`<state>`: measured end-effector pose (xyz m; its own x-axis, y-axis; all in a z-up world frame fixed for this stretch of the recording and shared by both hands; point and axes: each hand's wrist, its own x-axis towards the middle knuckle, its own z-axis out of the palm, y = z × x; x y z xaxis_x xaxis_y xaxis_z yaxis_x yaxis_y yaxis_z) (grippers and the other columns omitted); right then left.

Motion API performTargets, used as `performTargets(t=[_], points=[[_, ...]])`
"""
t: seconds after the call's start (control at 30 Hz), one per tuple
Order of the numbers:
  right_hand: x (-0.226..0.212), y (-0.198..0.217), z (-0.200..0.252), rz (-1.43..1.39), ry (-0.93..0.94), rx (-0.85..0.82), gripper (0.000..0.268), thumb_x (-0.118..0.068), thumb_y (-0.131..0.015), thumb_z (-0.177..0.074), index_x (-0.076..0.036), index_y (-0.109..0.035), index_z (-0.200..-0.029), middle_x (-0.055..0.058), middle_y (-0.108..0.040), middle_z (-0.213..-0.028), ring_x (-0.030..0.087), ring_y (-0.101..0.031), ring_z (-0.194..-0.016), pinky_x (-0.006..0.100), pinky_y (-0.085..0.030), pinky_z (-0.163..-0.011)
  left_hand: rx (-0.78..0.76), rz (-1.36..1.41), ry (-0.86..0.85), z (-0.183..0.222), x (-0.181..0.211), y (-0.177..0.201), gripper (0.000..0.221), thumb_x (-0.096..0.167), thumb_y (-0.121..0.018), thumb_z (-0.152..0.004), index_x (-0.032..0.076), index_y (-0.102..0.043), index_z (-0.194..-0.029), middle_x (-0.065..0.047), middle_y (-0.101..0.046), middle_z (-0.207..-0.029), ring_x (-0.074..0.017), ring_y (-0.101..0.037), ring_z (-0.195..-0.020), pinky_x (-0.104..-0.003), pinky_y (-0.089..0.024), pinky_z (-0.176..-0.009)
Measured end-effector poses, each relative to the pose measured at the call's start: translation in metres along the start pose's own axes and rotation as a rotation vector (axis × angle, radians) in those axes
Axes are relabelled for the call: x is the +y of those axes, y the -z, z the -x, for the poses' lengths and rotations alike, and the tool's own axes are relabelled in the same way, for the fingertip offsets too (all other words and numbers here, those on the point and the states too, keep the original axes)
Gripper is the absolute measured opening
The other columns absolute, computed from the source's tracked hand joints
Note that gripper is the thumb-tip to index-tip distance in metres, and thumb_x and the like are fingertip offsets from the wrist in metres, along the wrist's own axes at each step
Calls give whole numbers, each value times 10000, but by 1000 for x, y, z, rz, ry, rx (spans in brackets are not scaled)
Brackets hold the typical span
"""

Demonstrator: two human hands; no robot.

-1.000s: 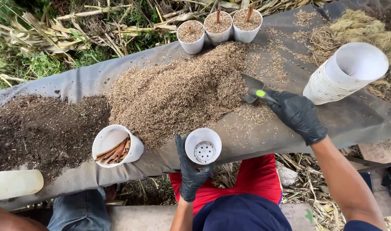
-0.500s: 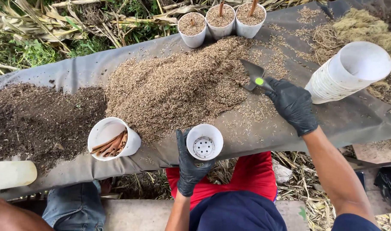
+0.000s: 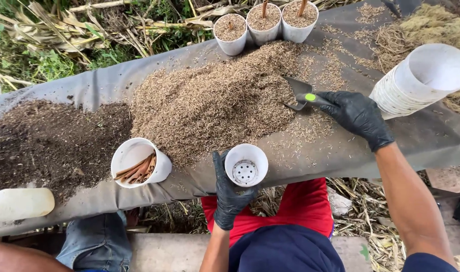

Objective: A person is seen filling small plastic pots with a soil mixture using a hand trowel and then planting wooden cuttings into the prepared pots at a potting station.

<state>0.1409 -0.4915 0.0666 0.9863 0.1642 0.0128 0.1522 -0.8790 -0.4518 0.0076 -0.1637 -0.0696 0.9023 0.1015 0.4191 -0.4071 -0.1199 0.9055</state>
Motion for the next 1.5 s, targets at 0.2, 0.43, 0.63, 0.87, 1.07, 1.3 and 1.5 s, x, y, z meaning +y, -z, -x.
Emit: performTargets(t=[0.2,0.43,0.63,0.87,1.07,1.3,1.5], points=[[9,-1,-12,-13,4,-11,395,-456,-637,-1016,-259,-719,-1349,134,-776,-1117,375,-704,-1112,482,-571,-945,0,-37,-43,-3,2,-6,1444,276,-1010,-626,-7,-8,-1628,-249,-550,-1426,-446,-544,-1322,-574,-486,-1087],[9,7,-12,-98,57,-77,394,-387,-652,-998,-186,-732,-1327,204,-756,-1180,442,-682,-1142,516,-555,-960,11,-67,-24,-3,4,-5,1454,269,-1023,-600,-16,-27,-1620,-260,-562,-1414,-464,-571,-1284,-593,-521,-1045],[20,2,-19,16,146,8,375,-418,-664,-989,-209,-746,-1290,152,-770,-1158,373,-709,-1113,468,-572,-948,7,-91,-34,-3,1,-1,1440,286,-1019,-603,-16,-46,-1621,-250,-572,-1414,-449,-580,-1283,-583,-522,-1046],[36,-18,-23,164,209,72,354,-472,-598,-1023,-284,-720,-1297,93,-791,-1108,313,-714,-1144,449,-555,-985,18,-48,12,-3,7,-8,1432,190,-1023,-600,1,-39,-1624,-242,-589,-1398,-421,-586,-1283,-574,-521,-1056],[43,-24,-26,64,220,139,308,-421,-655,-1013,-249,-754,-1247,44,-794,-1106,287,-725,-1107,398,-574,-952,-10,60,108,-2,-1,-4,1476,99,-1027,-550,25,-17,-1624,-235,-573,-1423,-390,-576,-1306,-567,-507,-1084],[25,-17,-17,115,244,157,334,-427,-648,-1020,-245,-749,-1280,53,-781,-1152,291,-723,-1098,415,-580,-949,17,-38,68,-2,1,-6,1495,218,-1051,-535,5,-39,-1616,-216,-598,-1380,-387,-595,-1286,-555,-510,-1095],[10,-7,-9,29,213,132,295,-330,-661,-1024,-160,-762,-1244,149,-782,-1095,377,-730,-1046,488,-582,-943,9,-85,52,-2,1,-5,1507,217,-1058,-522,-5,-43,-1613,-229,-605,-1368,-410,-606,-1264,-561,-526,-1063]])
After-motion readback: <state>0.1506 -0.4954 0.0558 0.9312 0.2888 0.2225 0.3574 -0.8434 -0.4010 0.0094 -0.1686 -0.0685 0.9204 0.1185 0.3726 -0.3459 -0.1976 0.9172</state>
